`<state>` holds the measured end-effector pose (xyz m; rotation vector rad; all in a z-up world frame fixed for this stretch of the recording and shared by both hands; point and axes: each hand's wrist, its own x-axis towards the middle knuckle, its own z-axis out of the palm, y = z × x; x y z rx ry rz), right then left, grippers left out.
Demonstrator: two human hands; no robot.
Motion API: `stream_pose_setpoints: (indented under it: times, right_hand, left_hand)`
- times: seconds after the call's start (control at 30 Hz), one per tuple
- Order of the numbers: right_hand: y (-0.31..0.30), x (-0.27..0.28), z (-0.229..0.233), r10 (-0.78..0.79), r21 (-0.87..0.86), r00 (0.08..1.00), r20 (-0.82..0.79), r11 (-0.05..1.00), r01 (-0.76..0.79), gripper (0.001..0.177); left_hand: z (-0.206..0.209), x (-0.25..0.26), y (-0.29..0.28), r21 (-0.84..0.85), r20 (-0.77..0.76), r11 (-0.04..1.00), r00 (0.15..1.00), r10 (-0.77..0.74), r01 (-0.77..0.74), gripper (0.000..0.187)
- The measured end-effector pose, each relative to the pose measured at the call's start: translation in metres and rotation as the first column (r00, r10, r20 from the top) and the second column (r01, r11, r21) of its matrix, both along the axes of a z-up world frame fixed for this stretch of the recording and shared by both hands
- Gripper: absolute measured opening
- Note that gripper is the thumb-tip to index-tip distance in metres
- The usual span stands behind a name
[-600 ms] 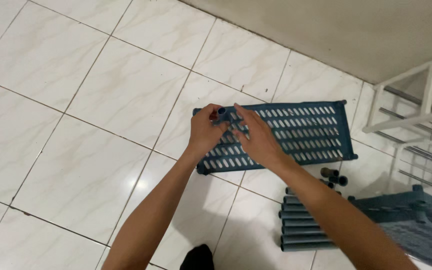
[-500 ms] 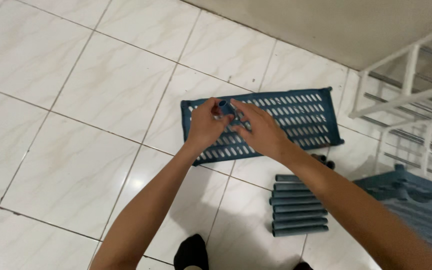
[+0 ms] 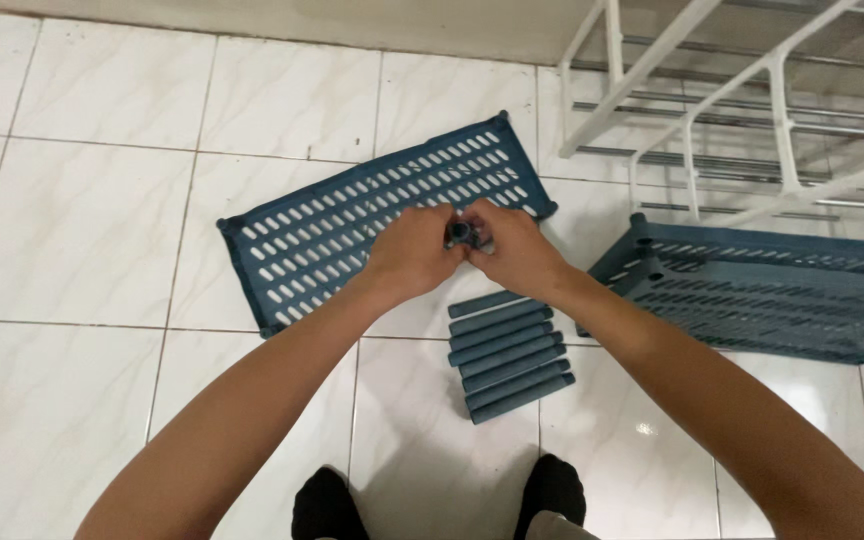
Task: The person assembles a plastic shelf by inserting cylindrical legs into the corner holes of perforated plastic panels. The person aligns the panels and secures the legs one at a time, building a two-tier structure on a tiled floor.
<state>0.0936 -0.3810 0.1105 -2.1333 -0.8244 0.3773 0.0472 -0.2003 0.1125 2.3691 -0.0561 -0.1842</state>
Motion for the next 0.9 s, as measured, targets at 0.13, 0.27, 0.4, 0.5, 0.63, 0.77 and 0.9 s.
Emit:
stream_pose_setpoints:
  times: [0.13, 0.27, 0.4, 0.5, 0.63, 0.77, 0.9]
  right_hand:
    - [-0.037, 0.003, -0.008, -0.062, -0.318, 0.998, 0.006, 0.946, 0.061, 0.047]
    - [-0.073, -0.007, -0.024, -0.137, -0.506, 0.988, -0.065, 0.858, 0.086, 0.051]
    - [-0.102, -0.021, -0.036, -0.084, -0.558, 0.995, -0.049, 0.828, 0.042, 0.05]
    - [-0.114, -0.029, -0.047, -0.099, -0.66, 0.987, -0.125, 0.751, -0.008, 0.054]
    - [-0.109, -0.034, -0.063, -0.002, -0.68, 0.993, -0.118, 0.729, -0.079, 0.05]
    - [-0.098, -0.035, -0.071, 0.069, -0.644, 0.994, -0.08, 0.758, -0.104, 0.046]
    - [-0.095, -0.032, -0.074, 0.077, -0.668, 0.994, -0.083, 0.736, -0.113, 0.035]
  left_hand:
    - [-0.003, 0.02, -0.034, 0.151, -0.016, 0.985, 0.997, -0.079, 0.08, 0.032]
    - [-0.027, 0.027, -0.062, 0.158, -0.087, 0.986, 0.995, -0.045, 0.058, 0.027]
    - [-0.051, 0.03, -0.08, 0.159, -0.253, 0.982, 0.966, -0.057, 0.1, 0.03]
    - [-0.071, 0.031, -0.09, 0.21, -0.256, 0.971, 0.965, -0.059, 0.115, 0.037]
    - [-0.094, 0.036, -0.102, 0.262, -0.324, 0.955, 0.945, -0.051, 0.141, 0.043]
    - [-0.108, 0.028, -0.103, 0.236, -0.293, 0.962, 0.954, -0.063, 0.136, 0.037]
    - [-0.112, 0.022, -0.098, 0.222, -0.319, 0.961, 0.944, -0.087, 0.164, 0.03]
